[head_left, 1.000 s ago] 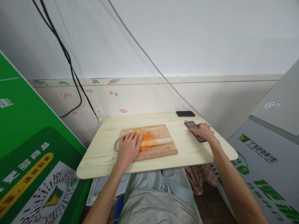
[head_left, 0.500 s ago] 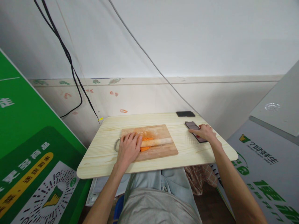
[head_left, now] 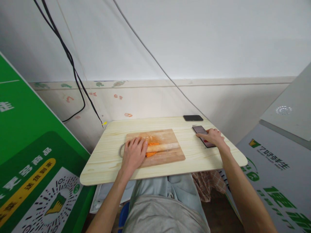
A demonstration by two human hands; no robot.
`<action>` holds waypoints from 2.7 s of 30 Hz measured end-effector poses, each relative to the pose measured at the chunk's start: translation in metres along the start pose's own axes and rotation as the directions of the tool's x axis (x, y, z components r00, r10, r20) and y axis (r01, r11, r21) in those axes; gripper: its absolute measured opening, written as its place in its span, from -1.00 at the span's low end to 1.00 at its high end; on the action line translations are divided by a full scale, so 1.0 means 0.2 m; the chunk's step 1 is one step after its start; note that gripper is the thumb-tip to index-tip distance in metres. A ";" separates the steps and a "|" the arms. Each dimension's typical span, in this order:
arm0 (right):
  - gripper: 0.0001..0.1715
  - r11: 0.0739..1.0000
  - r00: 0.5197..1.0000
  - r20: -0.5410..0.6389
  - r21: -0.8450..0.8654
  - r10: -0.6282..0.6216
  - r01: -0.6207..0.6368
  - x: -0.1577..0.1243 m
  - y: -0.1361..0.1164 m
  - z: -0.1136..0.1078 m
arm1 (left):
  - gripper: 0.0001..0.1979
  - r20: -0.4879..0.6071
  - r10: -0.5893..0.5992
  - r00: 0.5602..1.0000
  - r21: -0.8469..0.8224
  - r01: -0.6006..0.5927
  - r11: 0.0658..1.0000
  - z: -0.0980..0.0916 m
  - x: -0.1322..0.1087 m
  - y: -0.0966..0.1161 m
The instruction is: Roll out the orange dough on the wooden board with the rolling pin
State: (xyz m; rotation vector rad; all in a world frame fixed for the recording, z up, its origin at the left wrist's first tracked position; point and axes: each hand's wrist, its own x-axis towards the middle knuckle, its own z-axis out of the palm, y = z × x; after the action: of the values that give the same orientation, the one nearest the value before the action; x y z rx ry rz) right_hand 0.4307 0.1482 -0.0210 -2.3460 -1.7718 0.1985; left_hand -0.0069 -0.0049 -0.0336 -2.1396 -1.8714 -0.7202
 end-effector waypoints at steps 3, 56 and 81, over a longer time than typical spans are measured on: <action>-0.01 1.000 1.000 -0.007 -0.006 -0.004 0.004 -0.02 -0.01 -0.01 | -0.58 -0.006 0.000 1.000 0.003 0.000 1.000 0.00 0.00 0.00; -0.25 0.705 0.704 -0.035 -0.042 -0.709 0.708 -0.67 -0.90 0.14 | -0.39 0.274 -0.007 0.962 0.092 -0.019 0.996 0.00 0.25 -0.09; -0.26 0.658 0.655 -0.076 -0.153 -0.752 0.738 -0.75 -0.93 0.09 | -0.35 0.140 -0.045 0.989 0.088 0.033 0.996 -0.01 0.03 -0.03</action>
State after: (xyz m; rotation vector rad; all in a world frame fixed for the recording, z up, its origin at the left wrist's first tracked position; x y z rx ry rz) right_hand 0.2121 0.0539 0.0026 -1.4198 -2.5401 -0.1888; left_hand -0.0123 0.0004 -0.0294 -2.1578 -1.9811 -0.4971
